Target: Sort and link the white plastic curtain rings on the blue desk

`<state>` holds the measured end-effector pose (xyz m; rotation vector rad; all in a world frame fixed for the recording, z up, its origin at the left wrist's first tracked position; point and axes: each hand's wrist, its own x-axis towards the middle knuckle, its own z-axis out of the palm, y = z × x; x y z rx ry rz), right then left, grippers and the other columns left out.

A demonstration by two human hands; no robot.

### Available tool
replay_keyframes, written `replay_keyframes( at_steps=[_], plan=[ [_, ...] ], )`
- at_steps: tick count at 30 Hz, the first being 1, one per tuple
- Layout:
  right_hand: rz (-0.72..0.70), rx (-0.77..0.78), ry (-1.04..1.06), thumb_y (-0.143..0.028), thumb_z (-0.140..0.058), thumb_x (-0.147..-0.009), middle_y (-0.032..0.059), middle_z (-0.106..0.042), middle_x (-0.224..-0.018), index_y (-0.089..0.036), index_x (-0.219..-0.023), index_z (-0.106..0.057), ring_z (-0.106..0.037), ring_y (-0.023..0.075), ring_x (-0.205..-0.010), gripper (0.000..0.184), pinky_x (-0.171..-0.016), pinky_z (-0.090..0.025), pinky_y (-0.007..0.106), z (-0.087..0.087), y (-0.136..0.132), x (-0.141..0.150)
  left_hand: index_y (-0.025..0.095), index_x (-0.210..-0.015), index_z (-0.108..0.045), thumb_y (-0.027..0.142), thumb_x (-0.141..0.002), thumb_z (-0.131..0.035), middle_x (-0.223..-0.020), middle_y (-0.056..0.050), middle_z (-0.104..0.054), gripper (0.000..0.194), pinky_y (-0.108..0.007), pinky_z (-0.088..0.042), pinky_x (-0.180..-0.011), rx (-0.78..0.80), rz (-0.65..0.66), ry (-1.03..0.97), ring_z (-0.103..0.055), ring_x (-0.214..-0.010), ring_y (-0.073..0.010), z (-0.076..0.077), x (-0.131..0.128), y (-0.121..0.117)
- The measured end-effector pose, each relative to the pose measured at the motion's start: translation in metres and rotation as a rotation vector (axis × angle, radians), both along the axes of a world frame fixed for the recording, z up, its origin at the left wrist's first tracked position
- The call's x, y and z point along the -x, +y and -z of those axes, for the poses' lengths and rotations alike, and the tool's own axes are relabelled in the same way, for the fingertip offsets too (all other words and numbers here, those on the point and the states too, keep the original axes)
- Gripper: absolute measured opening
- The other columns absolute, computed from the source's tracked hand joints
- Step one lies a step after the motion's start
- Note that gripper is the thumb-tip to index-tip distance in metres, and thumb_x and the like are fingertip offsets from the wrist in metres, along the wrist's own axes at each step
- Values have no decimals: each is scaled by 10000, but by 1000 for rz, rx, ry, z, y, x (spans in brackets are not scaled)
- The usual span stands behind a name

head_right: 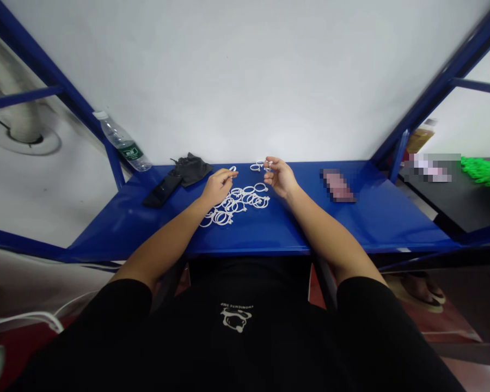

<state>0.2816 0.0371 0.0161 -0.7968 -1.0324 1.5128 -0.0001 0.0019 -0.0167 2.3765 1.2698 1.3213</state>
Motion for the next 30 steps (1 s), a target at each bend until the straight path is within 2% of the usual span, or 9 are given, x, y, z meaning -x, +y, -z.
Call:
replay_keyframes(
  at_steps=[7,14,22,25,30],
  plan=[
    [10,9,-12,-257,-704,-874,-52,-724,-866,-278,-1095,-606,-547,100,-529,242,-477,-544,220,1,1,1,205,-1311,-850,43,-1082,-561,-1247,-86,-835,403,-388,-667,-1057,30,8,15,-811,-1103,-209,1,0,0],
    [32,-17,-32,-221,-696,-865,-34,-744,-927,-265,-1141,-650,-542,97,-542,282,-502,-558,238,0,0,4,203,-1249,-879,53,-1078,-544,-1233,-80,-839,405,-394,-655,-1067,75,-18,53,-802,-1134,-221,-4,1,-2],
    [38,-34,-64,-218,-725,-862,-14,-750,-928,-250,-1101,-678,-540,96,-561,246,-519,-540,242,0,-4,6,219,-1096,-905,-13,-962,-551,-1143,-66,-876,444,-403,-680,-1035,91,3,49,-824,-1041,-217,-2,2,1],
    [43,-57,-97,-234,-721,-872,-16,-720,-881,-246,-1049,-677,-529,92,-533,183,-518,-524,256,1,-3,6,225,-1140,-913,4,-953,-592,-1140,-61,-894,432,-404,-682,-1023,110,-9,37,-831,-1027,-228,-2,0,-2],
    [67,-107,-163,-266,-696,-837,-18,-675,-763,-249,-910,-647,-510,107,-507,89,-512,-490,268,2,-1,7,219,-1310,-895,56,-960,-609,-953,-43,-888,480,-334,-652,-814,163,-14,19,-770,-755,-185,-5,-3,-8]
  ],
)
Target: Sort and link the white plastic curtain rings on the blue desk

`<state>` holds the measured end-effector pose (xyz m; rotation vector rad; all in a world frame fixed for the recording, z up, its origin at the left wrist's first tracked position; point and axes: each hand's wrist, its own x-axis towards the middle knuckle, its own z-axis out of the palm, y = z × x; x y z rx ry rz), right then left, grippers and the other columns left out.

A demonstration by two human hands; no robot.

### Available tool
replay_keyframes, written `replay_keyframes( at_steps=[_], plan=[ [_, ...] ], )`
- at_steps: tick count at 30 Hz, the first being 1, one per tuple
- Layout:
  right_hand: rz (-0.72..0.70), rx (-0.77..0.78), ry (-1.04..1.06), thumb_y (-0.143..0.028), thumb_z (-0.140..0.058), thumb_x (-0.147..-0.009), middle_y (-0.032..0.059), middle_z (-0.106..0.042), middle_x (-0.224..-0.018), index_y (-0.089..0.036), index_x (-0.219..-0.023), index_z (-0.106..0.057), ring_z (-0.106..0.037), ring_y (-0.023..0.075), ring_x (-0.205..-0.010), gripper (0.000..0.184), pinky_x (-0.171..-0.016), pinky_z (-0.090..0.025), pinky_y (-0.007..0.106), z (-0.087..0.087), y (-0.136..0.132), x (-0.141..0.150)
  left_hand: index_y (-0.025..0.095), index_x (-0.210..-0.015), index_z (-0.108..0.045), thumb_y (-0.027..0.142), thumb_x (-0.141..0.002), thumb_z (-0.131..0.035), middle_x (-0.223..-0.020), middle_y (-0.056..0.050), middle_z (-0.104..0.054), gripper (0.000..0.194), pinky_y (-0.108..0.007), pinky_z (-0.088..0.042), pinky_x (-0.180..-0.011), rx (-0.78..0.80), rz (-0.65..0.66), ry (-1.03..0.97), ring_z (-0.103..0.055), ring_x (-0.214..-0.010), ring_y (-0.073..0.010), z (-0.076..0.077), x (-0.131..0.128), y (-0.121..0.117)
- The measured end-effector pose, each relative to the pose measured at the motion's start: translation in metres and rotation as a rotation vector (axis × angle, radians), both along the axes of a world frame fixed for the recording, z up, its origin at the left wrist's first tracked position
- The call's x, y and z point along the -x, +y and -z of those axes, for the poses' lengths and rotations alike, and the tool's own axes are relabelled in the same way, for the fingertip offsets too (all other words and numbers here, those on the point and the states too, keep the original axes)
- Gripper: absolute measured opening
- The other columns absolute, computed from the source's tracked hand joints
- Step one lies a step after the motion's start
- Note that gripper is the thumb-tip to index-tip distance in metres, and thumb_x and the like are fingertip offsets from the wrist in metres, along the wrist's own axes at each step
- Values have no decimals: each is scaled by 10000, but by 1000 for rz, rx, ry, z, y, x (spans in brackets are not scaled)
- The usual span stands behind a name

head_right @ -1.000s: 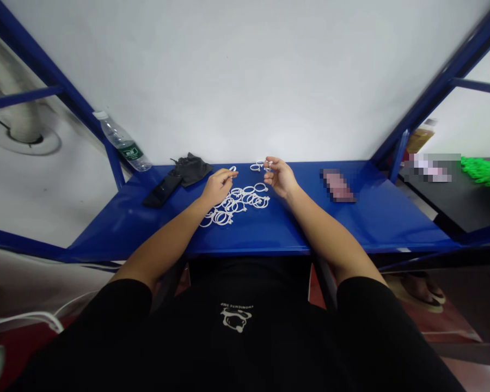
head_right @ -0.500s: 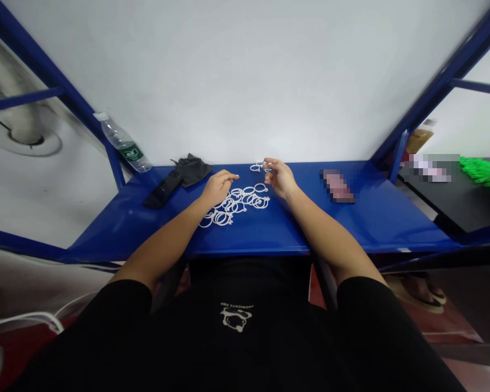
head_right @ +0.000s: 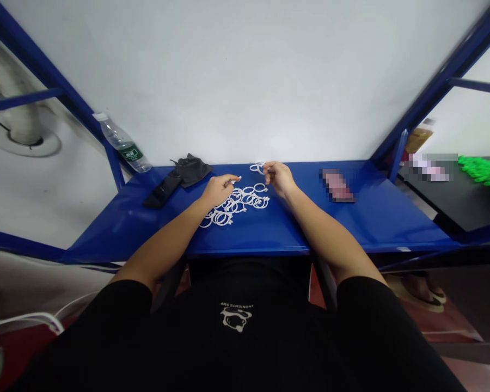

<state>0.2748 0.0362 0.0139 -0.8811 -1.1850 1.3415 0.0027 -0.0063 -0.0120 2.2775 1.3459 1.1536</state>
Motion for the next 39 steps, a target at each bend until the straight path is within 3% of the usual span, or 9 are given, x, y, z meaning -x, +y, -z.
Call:
replay_keyframes(
  at_steps=[6,10,14,17,23,27,33,39],
  plan=[
    [-92,-110,-3,-230,-604,-713,-22,-574,-595,-262,-777,-617,-461,136,-489,72,-502,-427,268,4,-7,9,189,-1358,-870,101,-985,-635,-1076,-81,-901,450,-329,-619,-785,30,26,37,-716,-689,-158,-2,-2,-2],
    [-112,-175,-112,-230,-621,-728,-32,-570,-590,-268,-802,-609,-447,138,-495,84,-519,-396,264,6,-15,16,204,-1361,-866,167,-1031,-683,-1100,-91,-902,379,-335,-615,-793,35,24,62,-738,-734,-176,-1,-2,-1],
    [-218,-337,-374,-233,-708,-739,7,-790,-884,-269,-1081,-707,-569,157,-625,344,-618,-498,297,4,-25,15,215,-1334,-874,235,-1047,-738,-1077,-91,-896,318,-362,-637,-847,53,9,92,-785,-835,-215,-1,-2,-1],
    [-250,-488,-635,-214,-735,-739,55,-843,-1122,-256,-1174,-774,-629,177,-730,439,-751,-574,363,3,-26,7,231,-1286,-890,243,-1044,-746,-1089,-86,-897,282,-377,-653,-862,81,40,122,-792,-850,-223,-2,-2,-2],
    [36,-478,-904,-252,-686,-904,136,-818,-1333,-225,-1281,-832,-735,298,-954,405,-1021,-629,523,12,11,-15,269,-1213,-911,268,-1026,-776,-1057,-84,-901,231,-384,-674,-840,80,107,117,-811,-857,-238,3,-1,1],
    [54,-449,-1167,-226,-668,-942,209,-744,-1494,-156,-1467,-784,-728,385,-1302,542,-1208,-577,543,15,48,-24,268,-1220,-909,276,-1024,-782,-1075,-80,-904,233,-385,-678,-858,90,119,136,-820,-875,-237,2,0,1],
    [8,-347,-1520,-412,-664,-1063,258,-658,-1604,-229,-1702,-643,-745,476,-1325,665,-1142,-598,591,14,74,-7,267,-1216,-911,275,-1048,-753,-1098,-87,-900,231,-402,-683,-886,95,119,151,-830,-920,-253,-1,1,-2],
    [-27,-402,-1519,-453,-633,-1114,215,-751,-1495,-261,-1546,-762,-769,426,-1282,490,-1121,-595,511,18,77,10,266,-1193,-926,293,-1052,-756,-963,-75,-879,222,-400,-674,-876,106,102,157,-823,-885,-256,0,-2,-1]
  ],
)
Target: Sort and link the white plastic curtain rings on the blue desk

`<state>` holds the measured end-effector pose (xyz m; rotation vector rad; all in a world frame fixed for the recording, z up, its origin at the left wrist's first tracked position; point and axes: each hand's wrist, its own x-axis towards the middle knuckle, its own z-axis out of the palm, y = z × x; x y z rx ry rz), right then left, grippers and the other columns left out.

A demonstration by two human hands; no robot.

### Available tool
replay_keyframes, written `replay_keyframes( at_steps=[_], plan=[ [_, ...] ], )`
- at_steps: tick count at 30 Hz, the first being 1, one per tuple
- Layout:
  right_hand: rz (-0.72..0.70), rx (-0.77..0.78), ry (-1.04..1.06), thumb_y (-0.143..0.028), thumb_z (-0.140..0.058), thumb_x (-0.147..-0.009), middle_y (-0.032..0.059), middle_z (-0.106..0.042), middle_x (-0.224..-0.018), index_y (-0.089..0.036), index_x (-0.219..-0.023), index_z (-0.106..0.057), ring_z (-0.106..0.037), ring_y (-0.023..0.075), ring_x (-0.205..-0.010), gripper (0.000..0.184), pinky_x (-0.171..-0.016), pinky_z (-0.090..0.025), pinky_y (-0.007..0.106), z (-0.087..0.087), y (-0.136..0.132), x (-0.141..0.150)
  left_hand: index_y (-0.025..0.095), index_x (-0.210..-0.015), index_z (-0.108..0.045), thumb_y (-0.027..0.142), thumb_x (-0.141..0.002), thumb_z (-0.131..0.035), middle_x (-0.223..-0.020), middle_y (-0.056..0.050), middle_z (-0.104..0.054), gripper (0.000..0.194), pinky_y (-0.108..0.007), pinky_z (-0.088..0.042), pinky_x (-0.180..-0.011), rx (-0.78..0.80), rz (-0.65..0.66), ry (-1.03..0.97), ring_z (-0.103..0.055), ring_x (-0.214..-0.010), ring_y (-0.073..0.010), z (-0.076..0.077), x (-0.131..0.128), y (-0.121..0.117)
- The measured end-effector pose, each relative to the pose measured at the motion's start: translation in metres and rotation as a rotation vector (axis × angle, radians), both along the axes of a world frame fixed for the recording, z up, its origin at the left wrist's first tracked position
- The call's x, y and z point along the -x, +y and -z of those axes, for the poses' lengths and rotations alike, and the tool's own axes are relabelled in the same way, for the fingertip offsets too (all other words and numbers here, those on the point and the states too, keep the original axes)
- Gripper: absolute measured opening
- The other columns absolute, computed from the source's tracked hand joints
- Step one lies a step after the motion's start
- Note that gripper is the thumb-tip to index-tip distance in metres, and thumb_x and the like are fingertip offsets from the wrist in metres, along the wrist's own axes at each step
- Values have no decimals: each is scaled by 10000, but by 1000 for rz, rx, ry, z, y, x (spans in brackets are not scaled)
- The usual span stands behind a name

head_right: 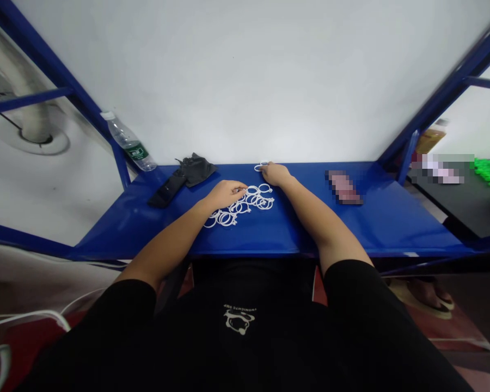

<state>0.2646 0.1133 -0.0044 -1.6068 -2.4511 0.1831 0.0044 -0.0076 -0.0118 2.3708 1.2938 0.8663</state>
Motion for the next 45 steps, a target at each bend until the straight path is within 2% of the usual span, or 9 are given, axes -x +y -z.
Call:
replay_keyframes(
  at_steps=[5,11,18,23,27,30,36,40,45],
  plan=[
    [-61,-14,22,-368,-662,-1083,209,-820,-1384,-201,-1362,-811,-761,394,-1250,357,-1106,-594,488,5,-9,-16,273,-1184,-927,279,-1037,-776,-1016,-78,-891,211,-402,-668,-868,-7,5,8,-823,-895,-264,0,-2,0],
    [-16,61,232,-361,-726,-987,132,-859,-1154,-208,-1194,-804,-771,315,-1020,269,-955,-601,420,6,-27,-41,295,-1371,-883,279,-1054,-773,-1012,-51,-894,336,-377,-652,-838,16,0,-19,-809,-836,-234,-1,-1,-3],
    [-138,25,625,-387,-732,-956,62,-788,-956,-248,-1043,-758,-664,242,-841,166,-844,-570,388,-5,-54,-13,269,-1323,-901,270,-1091,-755,-1033,-73,-891,274,-404,-644,-925,-89,-32,14,-805,-879,-238,-6,-4,-6],
    [-413,-99,636,-408,-691,-1038,70,-772,-1023,-234,-1143,-768,-649,216,-824,218,-850,-558,385,-7,-78,11,229,-1323,-853,235,-1040,-825,-1061,-59,-861,285,-353,-606,-841,-146,-73,-52,-723,-765,-179,-6,-7,-7],
    [-580,-192,548,-382,-518,-1172,111,-781,-1141,-217,-1285,-749,-690,247,-983,305,-949,-579,416,-4,-86,20,222,-1110,-860,269,-1054,-819,-973,-42,-832,84,-335,-567,-784,-194,-88,-106,-678,-730,-167,-4,-4,-7],
    [-638,-239,524,-360,-445,-1212,122,-775,-1186,-234,-1379,-738,-703,267,-1072,360,-1002,-592,444,-1,-86,22,220,-977,-828,304,-1057,-828,-891,-34,-801,117,-335,-557,-770,-229,-127,-145,-687,-765,-181,-3,-3,-6],
    [-652,-269,516,-369,-450,-1224,121,-763,-1184,-237,-1541,-706,-707,279,-1108,429,-1042,-601,467,3,-83,24,218,-938,-758,226,-1030,-814,-1005,-39,-764,109,-335,-557,-743,-318,-196,-212,-613,-705,-147,-1,-3,-2],
    [-637,-242,524,-370,-524,-1204,110,-775,-1179,-242,-1507,-729,-706,272,-1078,387,-1041,-602,465,4,-83,25,211,-896,-708,146,-978,-775,-1146,-56,-774,123,-327,-553,-718,-364,-176,-257,-563,-655,-111,-2,-5,-4],
    [-552,-245,530,-364,-583,-1178,93,-771,-1185,-267,-1485,-726,-694,250,-1002,352,-971,-603,430,5,-85,22,226,-954,-676,102,-960,-678,-865,6,-773,125,-296,-491,-623,-277,-146,-310,-536,-554,-110,-4,-3,-8]
  ],
)
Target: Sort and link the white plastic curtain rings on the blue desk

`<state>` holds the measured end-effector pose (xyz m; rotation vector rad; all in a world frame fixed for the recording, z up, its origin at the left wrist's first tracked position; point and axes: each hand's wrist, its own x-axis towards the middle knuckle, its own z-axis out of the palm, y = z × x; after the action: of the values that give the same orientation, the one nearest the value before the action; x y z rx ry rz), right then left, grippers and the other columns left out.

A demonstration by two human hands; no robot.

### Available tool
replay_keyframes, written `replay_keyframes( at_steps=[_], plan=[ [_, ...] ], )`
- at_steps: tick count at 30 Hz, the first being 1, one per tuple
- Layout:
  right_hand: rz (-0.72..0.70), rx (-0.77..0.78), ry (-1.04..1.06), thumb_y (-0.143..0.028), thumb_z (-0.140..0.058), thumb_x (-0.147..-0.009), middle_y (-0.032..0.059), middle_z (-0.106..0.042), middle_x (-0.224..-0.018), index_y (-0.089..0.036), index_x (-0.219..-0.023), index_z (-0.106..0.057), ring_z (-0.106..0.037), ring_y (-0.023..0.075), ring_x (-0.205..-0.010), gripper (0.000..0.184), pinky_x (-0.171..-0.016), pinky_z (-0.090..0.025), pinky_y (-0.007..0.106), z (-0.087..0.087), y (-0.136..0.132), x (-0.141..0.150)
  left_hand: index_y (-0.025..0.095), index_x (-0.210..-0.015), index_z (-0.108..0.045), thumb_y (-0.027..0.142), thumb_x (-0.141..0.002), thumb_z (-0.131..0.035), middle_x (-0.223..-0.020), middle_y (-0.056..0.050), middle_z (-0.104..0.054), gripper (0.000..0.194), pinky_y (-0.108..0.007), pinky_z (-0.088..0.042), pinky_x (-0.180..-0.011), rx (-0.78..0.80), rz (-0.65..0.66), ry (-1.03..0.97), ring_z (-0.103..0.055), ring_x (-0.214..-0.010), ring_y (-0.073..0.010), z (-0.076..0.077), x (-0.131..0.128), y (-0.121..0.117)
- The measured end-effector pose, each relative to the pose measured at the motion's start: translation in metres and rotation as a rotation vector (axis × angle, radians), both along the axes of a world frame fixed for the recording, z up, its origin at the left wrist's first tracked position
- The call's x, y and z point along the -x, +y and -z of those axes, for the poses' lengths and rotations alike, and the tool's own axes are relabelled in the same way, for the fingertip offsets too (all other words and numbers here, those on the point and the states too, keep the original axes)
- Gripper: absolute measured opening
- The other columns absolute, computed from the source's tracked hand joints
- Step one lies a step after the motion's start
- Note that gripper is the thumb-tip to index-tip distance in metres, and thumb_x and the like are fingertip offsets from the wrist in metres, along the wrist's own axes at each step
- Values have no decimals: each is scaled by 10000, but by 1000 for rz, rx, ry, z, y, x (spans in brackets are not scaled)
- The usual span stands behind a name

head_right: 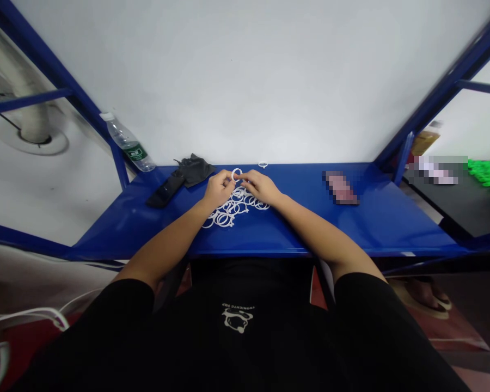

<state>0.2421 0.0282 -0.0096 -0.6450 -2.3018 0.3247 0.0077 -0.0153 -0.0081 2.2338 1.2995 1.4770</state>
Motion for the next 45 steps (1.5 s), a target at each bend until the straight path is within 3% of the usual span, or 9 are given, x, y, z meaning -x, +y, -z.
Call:
replay_keyframes(
  at_steps=[6,11,16,19,21,25,29,34,45],
  plan=[
    [146,78,196,-406,-719,-1099,82,-773,-1122,-250,-1334,-757,-651,226,-872,284,-880,-594,414,4,11,-5,240,-947,-593,84,-927,-629,-919,-11,-830,162,-279,-423,-555,43,13,-110,-530,-513,-103,0,3,2],
    [141,516,519,-610,-708,-1094,2,-676,-826,-250,-1101,-737,-554,162,-612,362,-587,-520,312,9,36,-12,258,-868,-564,60,-864,-662,-565,97,-470,221,-294,-414,-595,-52,-41,-95,-420,-492,-127,1,1,7],
    [241,780,830,-718,-760,-1044,-26,-741,-819,-277,-1019,-610,-424,98,-463,466,-437,-356,244,8,52,-26,236,-858,-622,76,-867,-707,-848,3,-674,182,-306,-474,-638,-130,-35,-44,-501,-605,-128,0,-2,7],
    [288,868,891,-649,-799,-1036,-23,-790,-843,-278,-1057,-598,-403,84,-434,423,-411,-309,231,6,55,-33,229,-844,-607,79,-876,-720,-999,-34,-740,191,-309,-493,-649,-152,-27,-38,-515,-613,-114,3,-2,8],
    [307,910,903,-559,-826,-1026,-17,-814,-874,-268,-1073,-616,-413,76,-438,362,-399,-308,222,5,55,-35,233,-868,-597,85,-908,-711,-945,-14,-750,190,-303,-489,-633,-109,-9,-46,-500,-569,-102,6,0,9],
    [329,976,900,-370,-817,-998,-22,-825,-915,-253,-1090,-656,-450,69,-452,220,-389,-346,206,2,51,-33,241,-1017,-661,177,-1013,-732,-736,40,-717,96,-291,-481,-606,16,12,-45,-554,-538,-119,11,0,10],
    [334,995,855,-319,-810,-954,-28,-806,-891,-248,-1080,-662,-467,72,-458,207,-391,-367,205,-1,48,-32,228,-1143,-774,280,-1014,-855,-912,-26,-839,161,-317,-570,-709,34,-20,-22,-695,-677,-145,9,0,10],
    [335,986,817,-325,-795,-894,-39,-736,-777,-250,-995,-633,-454,84,-448,205,-400,-378,214,-2,48,-33,264,-1092,-898,295,-990,-920,-1059,-64,-878,108,-350,-617,-786,-1,3,32,-689,-709,-149,4,1,12],
    [369,889,761,-264,-658,-709,4,-681,-656,-232,-717,-631,-465,109,-439,43,-413,-361,250,2,47,-26,218,-1231,-899,225,-1063,-689,-1107,-86,-866,269,-310,-566,-709,-24,22,60,-613,-639,-125,5,-1,7]
  ],
)
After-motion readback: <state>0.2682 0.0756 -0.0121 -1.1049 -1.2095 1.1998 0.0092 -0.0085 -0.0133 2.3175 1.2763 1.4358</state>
